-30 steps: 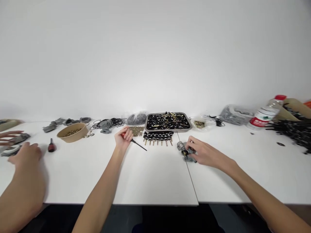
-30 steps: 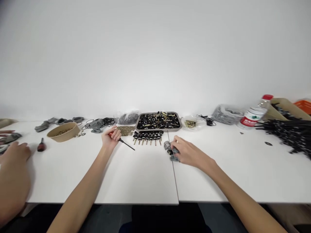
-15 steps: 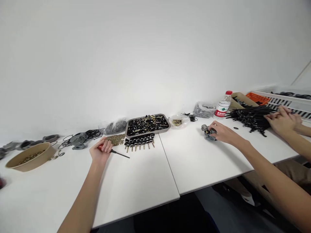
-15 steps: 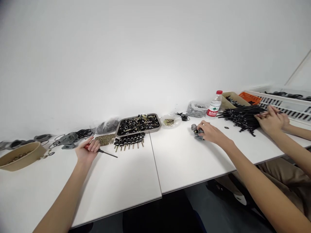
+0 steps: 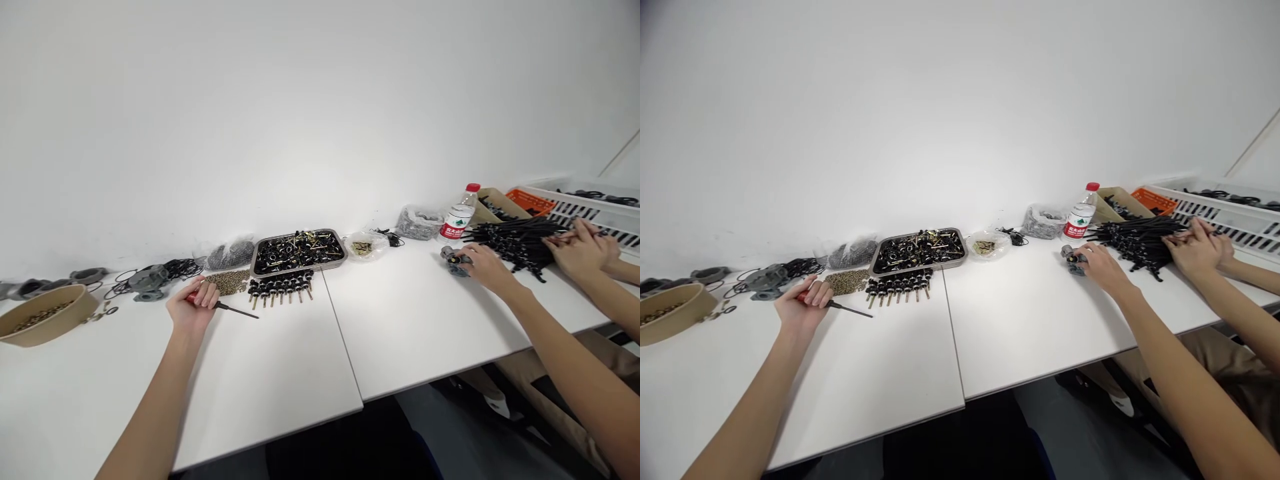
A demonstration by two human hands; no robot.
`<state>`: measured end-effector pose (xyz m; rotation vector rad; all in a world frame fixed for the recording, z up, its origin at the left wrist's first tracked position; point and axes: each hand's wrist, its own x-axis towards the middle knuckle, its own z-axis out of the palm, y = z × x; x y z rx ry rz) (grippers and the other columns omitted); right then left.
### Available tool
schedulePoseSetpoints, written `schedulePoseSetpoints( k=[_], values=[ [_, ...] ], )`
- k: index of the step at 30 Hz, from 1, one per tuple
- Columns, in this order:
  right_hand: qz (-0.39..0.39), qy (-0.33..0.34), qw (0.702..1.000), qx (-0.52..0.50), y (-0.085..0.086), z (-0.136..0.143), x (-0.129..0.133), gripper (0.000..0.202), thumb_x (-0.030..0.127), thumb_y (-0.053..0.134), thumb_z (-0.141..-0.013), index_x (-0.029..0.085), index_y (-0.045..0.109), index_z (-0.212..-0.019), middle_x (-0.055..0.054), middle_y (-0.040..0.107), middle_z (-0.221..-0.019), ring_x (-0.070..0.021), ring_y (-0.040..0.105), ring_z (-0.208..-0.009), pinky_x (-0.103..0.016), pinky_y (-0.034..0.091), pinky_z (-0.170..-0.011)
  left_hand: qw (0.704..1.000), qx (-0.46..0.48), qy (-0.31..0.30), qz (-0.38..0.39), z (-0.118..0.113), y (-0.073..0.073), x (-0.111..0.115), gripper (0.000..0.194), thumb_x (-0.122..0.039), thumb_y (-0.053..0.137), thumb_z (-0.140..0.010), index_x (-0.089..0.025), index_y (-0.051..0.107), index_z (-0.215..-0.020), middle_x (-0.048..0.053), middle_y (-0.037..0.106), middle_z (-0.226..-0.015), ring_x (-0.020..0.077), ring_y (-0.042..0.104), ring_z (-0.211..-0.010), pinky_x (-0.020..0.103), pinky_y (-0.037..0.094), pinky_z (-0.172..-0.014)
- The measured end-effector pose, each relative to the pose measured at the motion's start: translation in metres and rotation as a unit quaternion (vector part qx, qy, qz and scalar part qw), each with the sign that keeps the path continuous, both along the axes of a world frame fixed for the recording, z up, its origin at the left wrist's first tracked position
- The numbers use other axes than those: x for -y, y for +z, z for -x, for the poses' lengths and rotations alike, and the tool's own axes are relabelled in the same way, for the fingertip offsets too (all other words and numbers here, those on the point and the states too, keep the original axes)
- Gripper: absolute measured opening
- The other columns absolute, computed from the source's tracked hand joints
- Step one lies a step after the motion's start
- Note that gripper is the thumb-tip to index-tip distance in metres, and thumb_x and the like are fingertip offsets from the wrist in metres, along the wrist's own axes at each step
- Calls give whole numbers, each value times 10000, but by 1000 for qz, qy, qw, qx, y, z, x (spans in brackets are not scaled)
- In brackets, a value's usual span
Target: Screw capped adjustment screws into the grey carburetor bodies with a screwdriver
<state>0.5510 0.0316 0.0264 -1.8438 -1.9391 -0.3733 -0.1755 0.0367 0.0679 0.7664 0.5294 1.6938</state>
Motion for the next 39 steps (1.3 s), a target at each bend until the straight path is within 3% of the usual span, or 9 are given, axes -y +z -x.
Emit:
schedulePoseSetpoints(
  k=[4,8,13,18,22,27,30,34,39],
  values=[
    [-12,-33,999,-12,10,20,6,296,117,578,-676,206,663,-945,-214,571,-1203,-419,515,-1068,-554,394,-862,1000,4,4,7,-6,1,2,115,-48,528,-682,-123,604,-726,-40,259,-404,89,245,-378,230,222,-363],
    [-61,-34,997,-45,42,66,3,511,7,532,-621,192,667,-1078,-256,447,-1374,-490,392,-1236,-605,349,-916,1000,4,6,20,-15,-1,-1,121,-42,542,-690,-119,616,-746,-41,264,-406,90,280,-376,224,240,-368],
    [-89,61,991,-83,89,152,-29,515,13,475,-671,183,634,-1131,-169,513,-1254,-357,455,-1256,-524,357,-1067,999,-6,-5,36,-23,-7,-3,117,-52,566,-704,-119,627,-777,-39,281,-413,91,305,-381,219,261,-373],
    [-83,143,974,-152,107,232,-72,447,17,422,-726,178,617,-1095,-106,604,-1147,-209,612,-963,-350,496,-886,999,-6,-15,38,-25,-7,-1,111,-49,579,-705,-114,628,-781,-39,277,-424,89,306,-393,218,274,-378],
    [-32,184,965,-185,99,270,-99,410,-7,417,-694,173,647,-982,-75,682,-1027,-179,625,-853,-312,492,-828,999,-10,-20,41,-27,-5,-2,111,-44,588,-695,-111,632,-772,-38,280,-429,90,306,-399,217,274,-377],
    [47,212,956,-197,81,293,-119,373,-21,436,-673,171,655,-906,-77,704,-970,-175,612,-805,-297,471,-770,999,-26,-24,37,-31,-4,-2,103,-51,597,-700,-113,643,-768,-38,278,-428,91,309,-404,216,274,-386],
    [74,229,949,-202,68,304,-126,304,24,466,-731,180,656,-909,-68,700,-960,-173,605,-797,-299,461,-763,998,-34,-29,44,-34,-3,-1,103,-51,602,-693,-112,646,-763,-38,275,-430,92,306,-403,218,270,-388],
    [79,248,943,-208,47,317,-133,157,146,552,-788,192,625,-920,-51,668,-936,-181,590,-816,-303,454,-758,997,-39,-37,47,-36,-4,0,89,-56,593,-706,-118,637,-751,-39,264,-441,94,301,-405,221,269,-392],
    [34,222,947,-231,20,326,-138,239,148,565,-785,192,570,-1020,-43,596,-924,-195,556,-839,-329,436,-793,997,-39,-40,49,-36,-7,-1,103,-53,562,-719,-119,633,-754,-38,244,-449,97,287,-413,223,262,-396]
  ],
)
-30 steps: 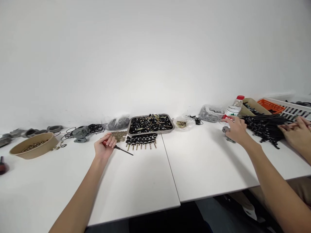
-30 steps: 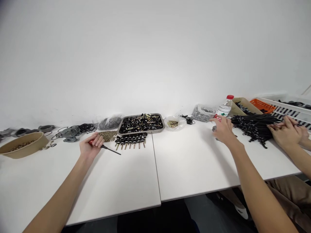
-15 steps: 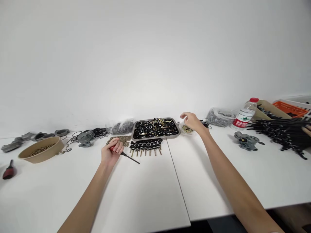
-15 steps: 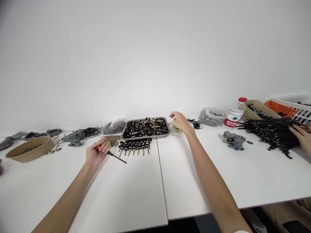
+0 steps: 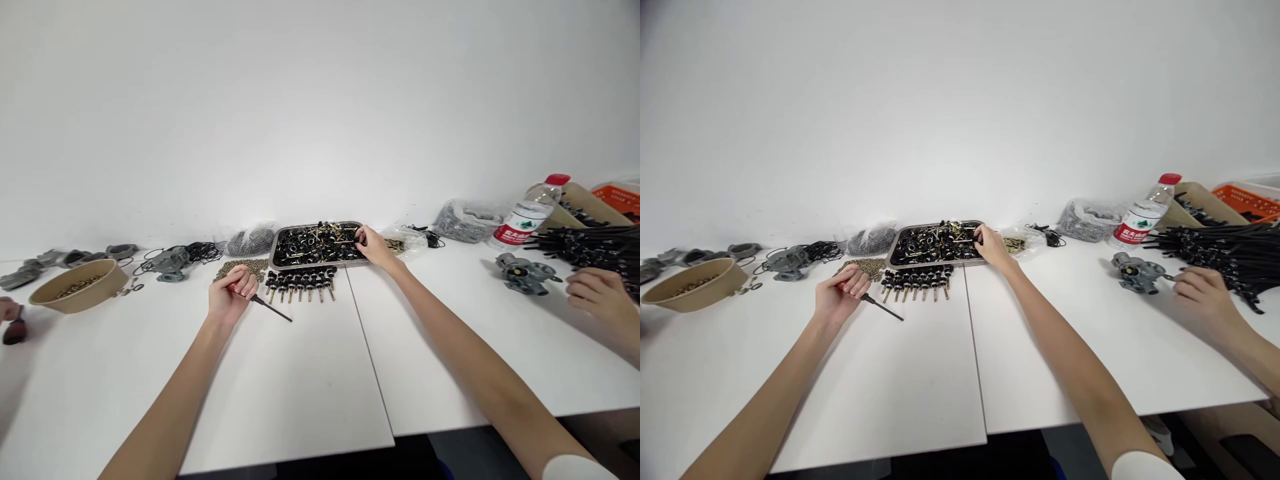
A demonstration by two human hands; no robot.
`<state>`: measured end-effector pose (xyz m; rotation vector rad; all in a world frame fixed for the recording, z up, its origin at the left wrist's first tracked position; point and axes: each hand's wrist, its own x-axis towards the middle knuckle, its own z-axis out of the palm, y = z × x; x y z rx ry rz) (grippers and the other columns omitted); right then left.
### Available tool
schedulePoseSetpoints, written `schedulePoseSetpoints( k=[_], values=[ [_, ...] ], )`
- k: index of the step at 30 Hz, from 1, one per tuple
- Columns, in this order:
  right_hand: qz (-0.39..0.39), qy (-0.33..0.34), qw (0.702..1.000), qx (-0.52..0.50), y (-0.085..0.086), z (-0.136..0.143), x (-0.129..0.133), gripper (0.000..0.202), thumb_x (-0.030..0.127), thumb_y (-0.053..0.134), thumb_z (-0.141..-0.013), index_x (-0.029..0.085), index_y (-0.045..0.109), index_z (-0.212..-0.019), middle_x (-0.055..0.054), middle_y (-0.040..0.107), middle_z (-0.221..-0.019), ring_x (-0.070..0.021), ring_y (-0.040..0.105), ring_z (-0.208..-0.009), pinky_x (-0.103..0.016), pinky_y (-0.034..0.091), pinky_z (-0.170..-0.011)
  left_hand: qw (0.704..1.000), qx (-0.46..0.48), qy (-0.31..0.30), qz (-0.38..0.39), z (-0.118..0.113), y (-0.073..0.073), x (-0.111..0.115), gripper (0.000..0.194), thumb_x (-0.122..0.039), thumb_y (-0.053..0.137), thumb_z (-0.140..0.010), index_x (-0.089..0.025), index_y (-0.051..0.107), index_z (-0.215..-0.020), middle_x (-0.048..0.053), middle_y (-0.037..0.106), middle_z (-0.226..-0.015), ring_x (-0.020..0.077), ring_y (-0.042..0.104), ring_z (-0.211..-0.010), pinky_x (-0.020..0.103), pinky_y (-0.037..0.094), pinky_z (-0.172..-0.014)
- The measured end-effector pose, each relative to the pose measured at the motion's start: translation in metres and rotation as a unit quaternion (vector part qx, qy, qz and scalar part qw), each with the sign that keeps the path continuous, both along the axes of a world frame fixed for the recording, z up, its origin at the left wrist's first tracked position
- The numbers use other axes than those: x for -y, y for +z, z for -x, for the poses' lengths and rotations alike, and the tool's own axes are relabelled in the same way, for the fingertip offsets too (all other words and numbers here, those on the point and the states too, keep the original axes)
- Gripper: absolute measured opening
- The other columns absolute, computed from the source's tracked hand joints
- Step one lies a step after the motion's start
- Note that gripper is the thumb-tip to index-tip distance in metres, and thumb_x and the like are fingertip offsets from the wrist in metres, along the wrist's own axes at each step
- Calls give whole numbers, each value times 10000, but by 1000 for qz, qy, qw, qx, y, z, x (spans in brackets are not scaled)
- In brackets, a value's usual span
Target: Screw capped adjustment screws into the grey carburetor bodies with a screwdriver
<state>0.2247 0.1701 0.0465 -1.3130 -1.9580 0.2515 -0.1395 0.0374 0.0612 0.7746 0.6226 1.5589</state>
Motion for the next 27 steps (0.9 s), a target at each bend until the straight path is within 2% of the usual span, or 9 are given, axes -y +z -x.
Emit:
schedulePoseSetpoints(
  k=[4,10,12,15,18,20,23,27],
  values=[
    [-12,-30,999,-26,-9,4,-2,198,159,572,-805,191,597,-1000,-55,568,-949,-190,550,-795,-348,442,-807,1000,0,-1,8,1,-2,-1,108,-53,550,-730,-119,631,-755,-37,236,-452,96,275,-418,225,256,-400],
    [-9,-34,998,-61,-2,5,1,87,163,637,-772,199,619,-850,-55,600,-957,-196,565,-796,-370,453,-821,1000,1,12,11,-5,0,0,89,-58,555,-728,-128,606,-748,-40,233,-498,95,294,-447,218,288,-429],
    [-3,-29,996,-80,3,4,2,81,171,660,-758,203,618,-819,-43,623,-904,-200,571,-802,-368,461,-822,1000,4,8,6,-9,2,2,80,-76,568,-723,-128,607,-770,-23,300,-542,105,361,-496,233,364,-480],
    [4,-33,991,-126,17,2,5,69,225,662,-772,197,623,-822,-44,650,-876,-195,580,-783,-367,480,-810,1000,-5,-13,-3,-17,6,5,177,-91,607,-694,-124,642,-864,36,474,-685,154,507,-651,309,489,-633],
    [5,-30,984,-173,37,-1,11,130,272,656,-784,179,644,-874,-73,667,-997,-193,601,-818,-384,489,-845,992,-123,-30,-3,-24,8,7,205,-141,689,-717,-116,696,-921,95,604,-850,190,580,-783,316,501,-717],
    [18,-2,981,-194,54,-1,19,173,304,676,-776,171,660,-885,-85,671,-1049,-199,618,-857,-385,501,-850,962,-265,-61,-2,-31,6,10,216,-221,742,-745,-116,728,-933,116,653,-851,185,585,-743,277,462,-650],
    [63,74,973,-209,79,1,35,225,352,700,-779,169,680,-909,-76,702,-973,-199,647,-846,-356,543,-779,887,-441,-124,-61,-44,-2,15,230,-253,793,-718,-163,761,-927,115,692,-818,183,569,-653,269,394,-572],
    [142,184,950,-208,99,16,57,230,351,750,-770,177,701,-912,-61,720,-897,-182,671,-782,-338,564,-739,795,-573,-91,-180,-63,-18,22,113,-207,785,-706,-222,753,-814,70,663,-779,189,545,-665,280,378,-592]
  ],
)
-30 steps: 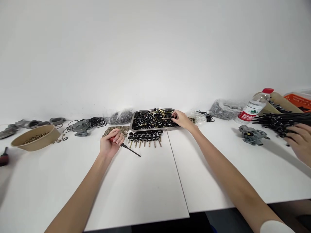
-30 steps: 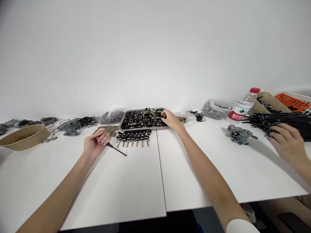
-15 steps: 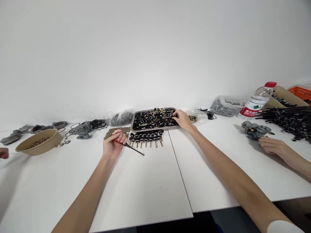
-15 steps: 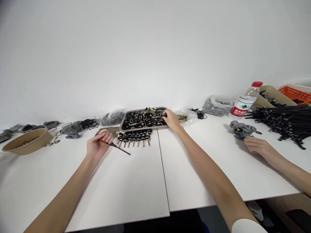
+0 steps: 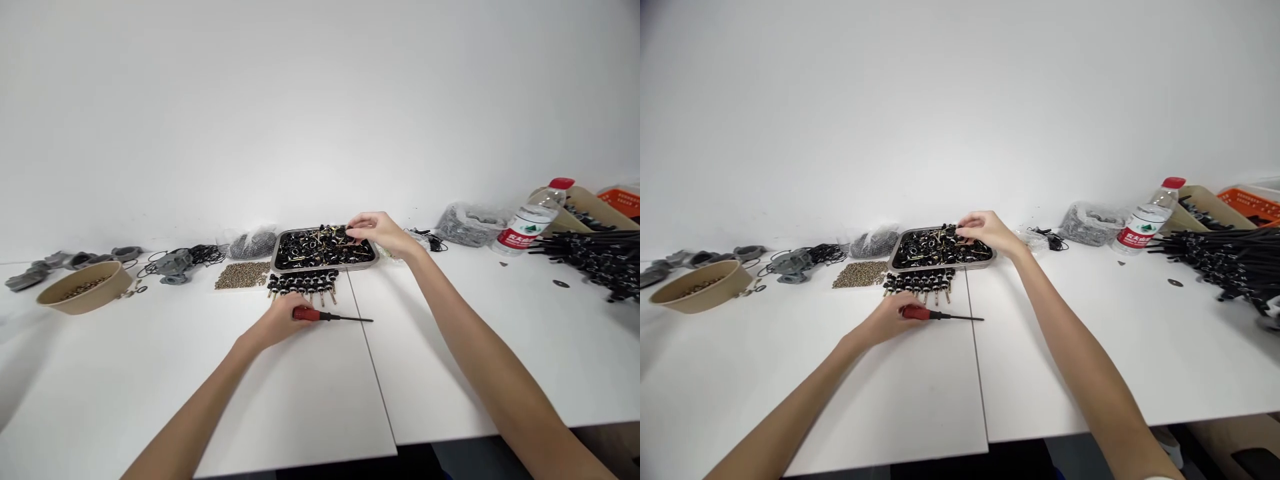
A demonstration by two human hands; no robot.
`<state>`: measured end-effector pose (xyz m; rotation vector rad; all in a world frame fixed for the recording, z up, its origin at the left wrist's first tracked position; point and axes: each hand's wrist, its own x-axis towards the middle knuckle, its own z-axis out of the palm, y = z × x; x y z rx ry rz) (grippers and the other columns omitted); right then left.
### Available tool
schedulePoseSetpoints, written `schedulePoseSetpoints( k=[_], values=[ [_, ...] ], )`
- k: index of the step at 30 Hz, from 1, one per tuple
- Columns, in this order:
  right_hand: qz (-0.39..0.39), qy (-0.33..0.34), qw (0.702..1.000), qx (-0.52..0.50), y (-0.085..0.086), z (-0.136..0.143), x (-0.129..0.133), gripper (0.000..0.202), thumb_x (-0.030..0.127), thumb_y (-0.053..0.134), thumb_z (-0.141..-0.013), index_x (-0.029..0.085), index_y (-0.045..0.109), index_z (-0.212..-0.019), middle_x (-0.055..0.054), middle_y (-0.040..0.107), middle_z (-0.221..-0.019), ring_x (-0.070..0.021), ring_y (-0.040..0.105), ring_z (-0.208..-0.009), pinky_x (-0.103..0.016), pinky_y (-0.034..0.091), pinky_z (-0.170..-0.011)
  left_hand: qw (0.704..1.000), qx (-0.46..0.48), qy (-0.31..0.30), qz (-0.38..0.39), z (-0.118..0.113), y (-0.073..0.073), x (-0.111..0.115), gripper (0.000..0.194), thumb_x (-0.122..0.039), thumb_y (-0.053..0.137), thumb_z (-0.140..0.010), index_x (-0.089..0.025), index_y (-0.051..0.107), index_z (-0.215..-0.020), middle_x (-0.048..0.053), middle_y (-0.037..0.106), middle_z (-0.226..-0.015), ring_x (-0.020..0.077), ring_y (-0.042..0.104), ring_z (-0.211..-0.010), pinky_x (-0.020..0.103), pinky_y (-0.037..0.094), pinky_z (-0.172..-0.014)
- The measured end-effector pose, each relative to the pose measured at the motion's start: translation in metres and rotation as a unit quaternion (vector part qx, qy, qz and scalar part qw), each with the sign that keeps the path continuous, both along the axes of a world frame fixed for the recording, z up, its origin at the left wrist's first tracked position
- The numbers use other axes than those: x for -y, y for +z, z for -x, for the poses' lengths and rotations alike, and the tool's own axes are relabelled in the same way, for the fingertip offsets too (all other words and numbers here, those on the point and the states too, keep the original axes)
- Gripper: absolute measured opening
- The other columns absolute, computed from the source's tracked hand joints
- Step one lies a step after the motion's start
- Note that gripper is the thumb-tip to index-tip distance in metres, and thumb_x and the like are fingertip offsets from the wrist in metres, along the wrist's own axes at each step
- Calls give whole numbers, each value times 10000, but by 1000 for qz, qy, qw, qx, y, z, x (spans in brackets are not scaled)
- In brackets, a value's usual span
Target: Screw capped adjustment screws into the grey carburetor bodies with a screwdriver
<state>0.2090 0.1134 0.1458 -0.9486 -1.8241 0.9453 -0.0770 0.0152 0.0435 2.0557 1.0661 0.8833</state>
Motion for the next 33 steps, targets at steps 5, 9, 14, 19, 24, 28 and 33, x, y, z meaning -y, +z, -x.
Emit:
schedulePoseSetpoints(
  k=[5,9,14,19,24,28,33],
  values=[
    [59,104,993,24,-7,35,16,218,345,754,-778,177,694,-904,-40,716,-820,-153,663,-677,-313,559,-669,997,-70,-1,-42,-4,-2,5,168,-277,750,-761,-239,724,-922,78,622,-928,206,557,-795,295,411,-679],
    [86,161,983,32,-27,63,22,212,316,760,-764,155,672,-869,-34,703,-763,-142,654,-647,-281,552,-632,991,-45,92,-88,-1,10,6,212,-331,684,-828,-227,663,-1012,38,571,-875,155,498,-722,280,399,-667],
    [99,204,972,55,-46,82,28,221,297,762,-760,146,675,-896,-42,714,-788,-149,674,-708,-262,545,-665,981,52,168,-77,-1,14,3,508,-305,720,-782,-216,500,-1232,25,542,-1005,85,483,-645,260,446,-652],
    [129,259,953,84,-52,84,32,263,353,728,-797,157,670,-963,-60,737,-869,-165,692,-715,-260,548,-617,982,92,159,-38,1,12,-1,293,-357,737,-761,-170,677,-978,42,635,-847,122,563,-676,272,480,-658],
    [127,269,952,65,-41,75,28,294,349,745,-783,143,675,-980,-68,727,-886,-161,682,-746,-281,565,-679,976,140,165,-2,2,16,-2,270,-354,750,-735,-145,699,-899,34,649,-719,124,582,-578,263,483,-569],
    [67,149,983,86,-27,49,13,240,336,713,-807,168,679,-975,-69,720,-963,-158,670,-816,-272,554,-729,964,193,184,-6,6,25,-2,286,-361,747,-735,-132,719,-904,35,628,-757,114,591,-564,251,488,-534],
    [25,-43,989,143,-30,-4,-18,286,227,354,-935,135,621,-979,-69,653,-771,-154,619,-673,-277,493,-626,951,231,203,17,12,30,-4,363,-418,764,-725,-130,748,-945,71,638,-947,131,651,-662,276,546,-651]
  ],
)
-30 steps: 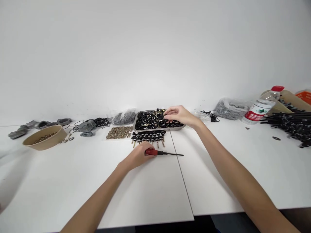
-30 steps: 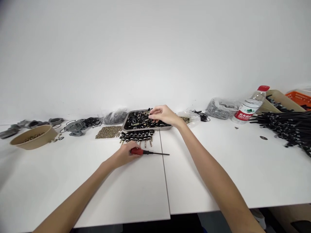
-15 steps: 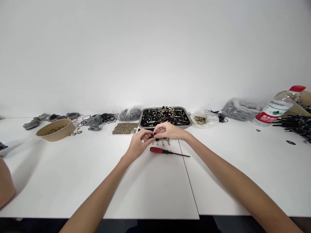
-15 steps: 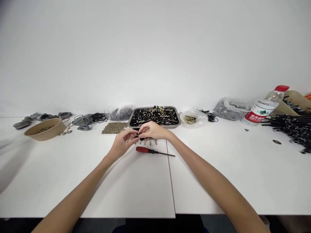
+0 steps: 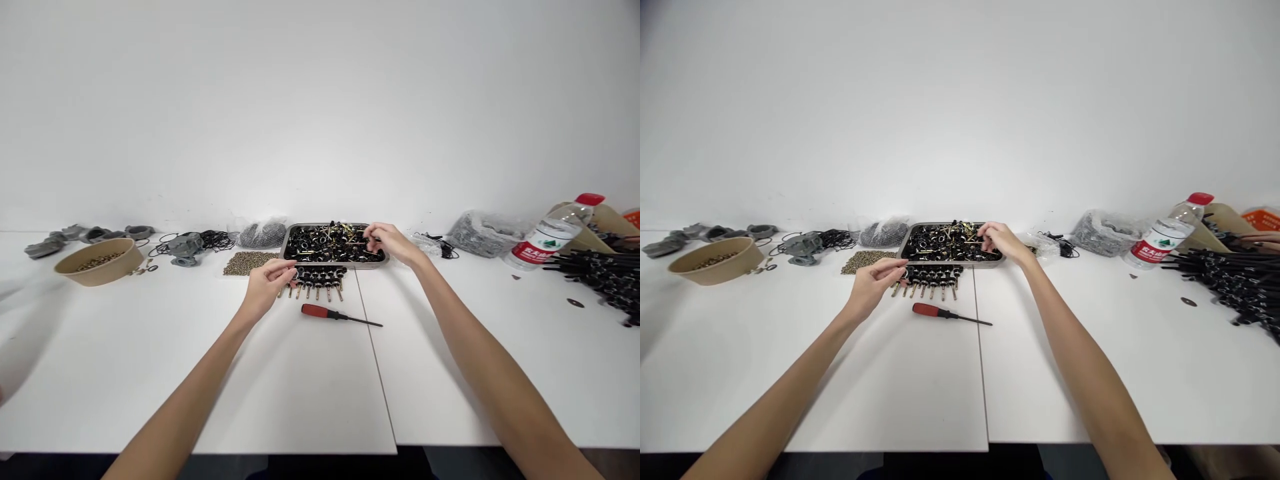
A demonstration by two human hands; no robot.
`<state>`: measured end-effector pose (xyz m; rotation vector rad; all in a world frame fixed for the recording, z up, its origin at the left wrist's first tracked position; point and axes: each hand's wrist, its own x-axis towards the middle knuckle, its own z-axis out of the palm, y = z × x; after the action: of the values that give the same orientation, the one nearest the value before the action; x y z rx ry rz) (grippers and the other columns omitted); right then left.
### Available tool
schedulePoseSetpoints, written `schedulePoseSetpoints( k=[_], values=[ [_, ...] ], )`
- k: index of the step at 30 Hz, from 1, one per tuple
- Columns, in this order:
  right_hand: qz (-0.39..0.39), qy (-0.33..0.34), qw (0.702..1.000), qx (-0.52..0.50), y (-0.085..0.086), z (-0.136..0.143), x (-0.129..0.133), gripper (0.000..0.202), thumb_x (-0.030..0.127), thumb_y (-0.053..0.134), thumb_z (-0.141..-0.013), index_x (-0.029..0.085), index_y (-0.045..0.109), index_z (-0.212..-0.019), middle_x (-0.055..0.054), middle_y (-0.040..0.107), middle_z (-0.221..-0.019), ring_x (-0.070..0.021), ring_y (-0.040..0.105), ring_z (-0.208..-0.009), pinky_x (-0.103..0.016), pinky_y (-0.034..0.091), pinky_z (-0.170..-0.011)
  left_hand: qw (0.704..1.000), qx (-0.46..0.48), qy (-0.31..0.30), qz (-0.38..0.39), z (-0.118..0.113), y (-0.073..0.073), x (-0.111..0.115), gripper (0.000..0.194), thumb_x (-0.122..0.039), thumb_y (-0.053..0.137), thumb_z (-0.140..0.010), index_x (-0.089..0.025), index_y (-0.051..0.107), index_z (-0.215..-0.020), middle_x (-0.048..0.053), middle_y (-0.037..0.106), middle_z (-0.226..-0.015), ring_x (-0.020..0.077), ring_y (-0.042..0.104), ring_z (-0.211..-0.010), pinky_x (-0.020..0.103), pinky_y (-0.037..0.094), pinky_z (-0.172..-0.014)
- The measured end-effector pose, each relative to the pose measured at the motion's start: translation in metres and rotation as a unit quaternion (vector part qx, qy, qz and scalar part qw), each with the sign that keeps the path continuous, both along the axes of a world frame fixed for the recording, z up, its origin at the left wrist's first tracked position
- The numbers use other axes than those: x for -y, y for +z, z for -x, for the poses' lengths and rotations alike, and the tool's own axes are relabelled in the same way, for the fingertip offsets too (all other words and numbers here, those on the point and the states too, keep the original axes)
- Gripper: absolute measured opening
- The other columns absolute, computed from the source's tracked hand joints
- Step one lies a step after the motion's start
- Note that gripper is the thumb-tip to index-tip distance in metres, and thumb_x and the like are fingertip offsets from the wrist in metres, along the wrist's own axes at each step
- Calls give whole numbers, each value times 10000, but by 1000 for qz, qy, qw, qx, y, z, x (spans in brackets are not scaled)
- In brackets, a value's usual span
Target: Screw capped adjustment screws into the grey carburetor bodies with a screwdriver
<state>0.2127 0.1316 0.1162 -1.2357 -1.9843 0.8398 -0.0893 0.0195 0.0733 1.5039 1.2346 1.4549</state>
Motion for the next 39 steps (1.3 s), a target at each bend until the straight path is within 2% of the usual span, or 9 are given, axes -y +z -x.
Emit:
schedulePoseSetpoints(
  k=[4,8,12,16,20,24,27,33,39],
  values=[
    [-59,-100,990,84,-16,-29,-16,199,248,457,-872,151,631,-858,-74,647,-829,-171,565,-705,-289,430,-647,998,41,-19,46,3,-4,-1,391,-446,783,-716,-111,718,-905,87,688,-882,168,676,-699,298,553,-711],
    [-62,-62,980,179,-34,-36,-26,53,201,645,-760,177,692,-764,-52,678,-836,-175,574,-744,-277,419,-702,986,119,-76,84,3,-6,-1,418,-435,777,-739,-129,633,-984,79,706,-805,210,699,-729,335,552,-724],
    [-69,-29,969,235,-44,-35,-31,86,160,661,-773,198,729,-812,-40,687,-862,-164,587,-743,-261,419,-706,984,122,-100,86,2,-4,-1,403,-402,780,-742,-121,613,-978,88,703,-800,207,678,-657,363,547,-679],
    [-100,-33,960,260,-38,-35,-25,83,181,650,-812,192,732,-820,-56,651,-886,-168,579,-757,-269,410,-699,990,80,-80,79,4,-4,-1,391,-371,780,-742,-120,620,-994,62,680,-699,189,663,-639,328,511,-685],
    [-147,-53,956,247,-10,-32,-10,122,248,624,-848,196,732,-875,-70,610,-923,-190,558,-807,-298,402,-736,996,36,-50,61,3,-5,0,428,-316,823,-667,-142,621,-1002,13,625,-689,159,629,-652,280,470,-639],
    [-169,-38,961,216,23,-10,16,120,290,635,-835,226,736,-847,-52,604,-887,-186,542,-777,-298,387,-693,997,-67,-31,0,-1,-10,1,381,-249,794,-666,-163,634,-1001,4,585,-774,110,543,-678,250,446,-642],
    [-168,62,961,209,35,22,44,106,214,619,-819,222,723,-803,-46,618,-900,-166,542,-742,-288,370,-645,992,-116,-41,-24,-4,-16,0,345,-216,745,-701,-173,631,-1024,19,586,-862,101,520,-694,253,448,-674],
    [-265,125,899,324,16,78,79,143,82,570,-818,180,650,-753,-38,586,-854,-145,511,-714,-283,294,-598,986,-133,-98,3,-10,-21,3,398,-238,719,-728,-179,591,-1100,21,570,-885,101,502,-694,261,444,-686],
    [-311,132,864,375,-2,92,86,134,50,576,-824,155,628,-759,-74,598,-882,-190,515,-774,-320,255,-614,985,-128,-116,21,-14,-20,7,469,-228,722,-720,-189,569,-1162,19,572,-904,96,503,-703,268,454,-719]
  ],
)
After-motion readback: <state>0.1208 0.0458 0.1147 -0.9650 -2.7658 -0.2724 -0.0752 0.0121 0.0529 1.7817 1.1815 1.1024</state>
